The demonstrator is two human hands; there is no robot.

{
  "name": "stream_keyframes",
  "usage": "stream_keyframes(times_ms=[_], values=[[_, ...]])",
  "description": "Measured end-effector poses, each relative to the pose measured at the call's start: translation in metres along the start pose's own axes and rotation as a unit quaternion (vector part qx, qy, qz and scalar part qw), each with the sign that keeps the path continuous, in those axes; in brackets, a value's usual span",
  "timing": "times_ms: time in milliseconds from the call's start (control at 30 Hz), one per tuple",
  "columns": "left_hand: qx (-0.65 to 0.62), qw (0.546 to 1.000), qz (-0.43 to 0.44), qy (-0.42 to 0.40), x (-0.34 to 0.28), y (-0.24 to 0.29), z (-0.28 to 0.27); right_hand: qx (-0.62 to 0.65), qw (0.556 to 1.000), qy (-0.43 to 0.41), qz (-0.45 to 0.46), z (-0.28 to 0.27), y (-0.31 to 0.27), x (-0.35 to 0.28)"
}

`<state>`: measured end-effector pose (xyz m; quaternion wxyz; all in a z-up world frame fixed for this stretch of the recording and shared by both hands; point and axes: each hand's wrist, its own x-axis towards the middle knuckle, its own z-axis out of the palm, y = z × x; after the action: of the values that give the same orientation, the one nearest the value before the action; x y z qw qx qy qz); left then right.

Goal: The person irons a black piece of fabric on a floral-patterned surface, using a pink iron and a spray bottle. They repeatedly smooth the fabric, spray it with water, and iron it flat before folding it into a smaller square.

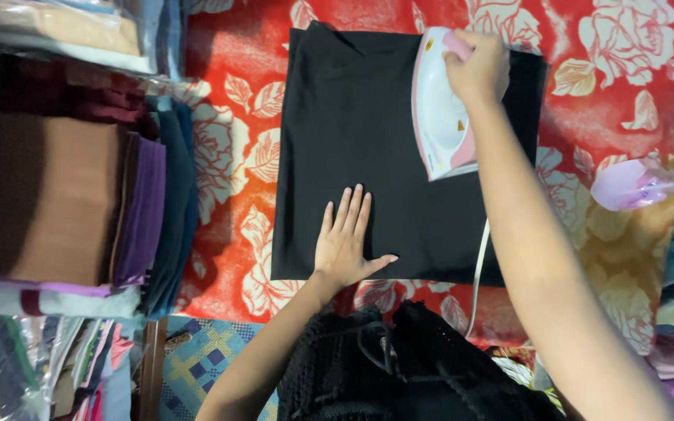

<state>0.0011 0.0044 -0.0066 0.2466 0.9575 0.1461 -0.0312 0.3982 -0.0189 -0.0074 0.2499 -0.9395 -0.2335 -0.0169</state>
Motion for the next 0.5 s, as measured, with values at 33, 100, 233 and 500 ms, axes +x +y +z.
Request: stream_keyframes(times_ms=[33,100,233,500], values=[[0.004,1.0,-0.003,0.002,-0.002,-0.001,0.002,0.005,1.0,0.0,-0.002,-0.009,-0.016,-0.005],[-0.004,0.996,0.04,0.077,-0.002,-0.002,0.005,0.03,0.998,0.03,-0.037,-0.032,-0.046,-0.012],[-0.007,0.993,0.052,0.106,-0.004,-0.001,0.006,0.005,0.998,0.016,-0.067,-0.032,-0.022,-0.023],[-0.004,0.999,0.03,0.033,-0.006,-0.002,0.004,0.082,0.988,-0.113,-0.068,-0.105,-0.037,-0.193]])
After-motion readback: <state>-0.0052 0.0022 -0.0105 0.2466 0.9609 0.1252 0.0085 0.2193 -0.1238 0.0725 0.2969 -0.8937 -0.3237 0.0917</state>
